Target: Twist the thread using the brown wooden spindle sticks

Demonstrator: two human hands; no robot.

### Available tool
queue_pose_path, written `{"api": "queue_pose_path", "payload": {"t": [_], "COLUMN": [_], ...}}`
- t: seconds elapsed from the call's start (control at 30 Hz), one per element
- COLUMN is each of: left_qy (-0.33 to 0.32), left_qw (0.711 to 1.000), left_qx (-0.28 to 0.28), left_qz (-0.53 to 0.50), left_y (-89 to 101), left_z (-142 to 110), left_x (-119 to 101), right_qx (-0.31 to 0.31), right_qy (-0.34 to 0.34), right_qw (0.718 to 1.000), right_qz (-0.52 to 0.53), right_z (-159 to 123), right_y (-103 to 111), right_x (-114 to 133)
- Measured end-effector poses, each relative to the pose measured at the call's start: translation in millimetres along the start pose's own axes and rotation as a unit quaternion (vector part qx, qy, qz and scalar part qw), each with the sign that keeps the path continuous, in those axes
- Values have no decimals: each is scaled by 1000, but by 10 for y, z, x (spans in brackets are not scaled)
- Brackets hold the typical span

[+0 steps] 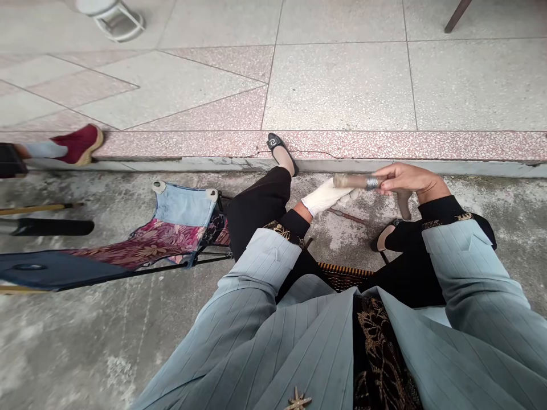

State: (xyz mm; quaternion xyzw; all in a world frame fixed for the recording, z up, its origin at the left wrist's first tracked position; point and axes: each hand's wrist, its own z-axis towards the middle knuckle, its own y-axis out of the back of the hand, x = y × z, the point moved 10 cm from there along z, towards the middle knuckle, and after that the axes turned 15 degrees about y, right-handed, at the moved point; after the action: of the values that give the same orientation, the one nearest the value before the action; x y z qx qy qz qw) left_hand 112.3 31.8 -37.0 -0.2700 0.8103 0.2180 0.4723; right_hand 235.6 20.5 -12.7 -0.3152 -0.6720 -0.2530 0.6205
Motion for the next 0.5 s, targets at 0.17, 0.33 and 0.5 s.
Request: {"api": "queue_pose_path", "payload": {"t": [0.17, 0.33, 0.5], "left_qy": [7, -8, -50], "left_qw": [997, 989, 965], "left_qx": [70, 85, 52], "left_qz": [9, 118, 251], "left_y": [-226, -282, -292], "left_z": [-47, -79, -60], "left_x": [-10, -48, -65], "right_qx": [-250, -304, -135], "right_qy": [84, -36, -186], "right_qw": [962, 947, 897], "right_qz": [73, -96, -377], "right_z": [-57, -73, -6], "right_y": [407, 604, 525], "right_x": [139, -217, -464]}}
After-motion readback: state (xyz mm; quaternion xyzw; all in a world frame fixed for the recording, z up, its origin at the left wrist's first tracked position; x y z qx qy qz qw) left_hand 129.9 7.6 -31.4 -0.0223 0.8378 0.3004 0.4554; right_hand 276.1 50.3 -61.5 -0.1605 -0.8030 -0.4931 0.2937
